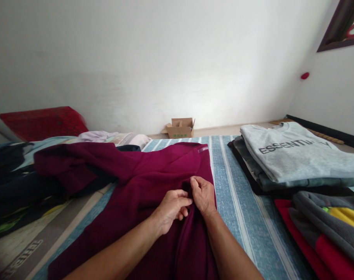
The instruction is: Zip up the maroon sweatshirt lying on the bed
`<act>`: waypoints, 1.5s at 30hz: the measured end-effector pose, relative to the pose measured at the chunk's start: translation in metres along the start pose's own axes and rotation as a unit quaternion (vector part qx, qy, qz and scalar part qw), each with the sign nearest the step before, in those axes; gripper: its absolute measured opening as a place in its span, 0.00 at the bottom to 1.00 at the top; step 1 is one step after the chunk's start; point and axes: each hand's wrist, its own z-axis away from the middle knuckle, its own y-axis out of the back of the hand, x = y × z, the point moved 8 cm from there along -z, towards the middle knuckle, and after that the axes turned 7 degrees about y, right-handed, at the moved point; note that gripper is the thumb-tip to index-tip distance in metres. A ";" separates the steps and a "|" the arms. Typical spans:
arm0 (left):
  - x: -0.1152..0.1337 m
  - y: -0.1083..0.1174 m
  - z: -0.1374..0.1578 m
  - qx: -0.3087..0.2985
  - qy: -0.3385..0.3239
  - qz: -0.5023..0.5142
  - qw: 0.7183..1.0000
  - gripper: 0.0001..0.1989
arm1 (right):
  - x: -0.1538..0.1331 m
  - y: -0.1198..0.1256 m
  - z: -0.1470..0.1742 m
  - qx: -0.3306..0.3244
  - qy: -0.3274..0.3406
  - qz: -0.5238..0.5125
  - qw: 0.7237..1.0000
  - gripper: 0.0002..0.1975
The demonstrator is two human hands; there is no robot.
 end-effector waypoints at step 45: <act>0.045 -0.032 0.007 0.209 -0.491 -0.620 0.576 0.12 | 0.013 0.015 -0.006 0.076 -0.020 0.044 0.996 0.29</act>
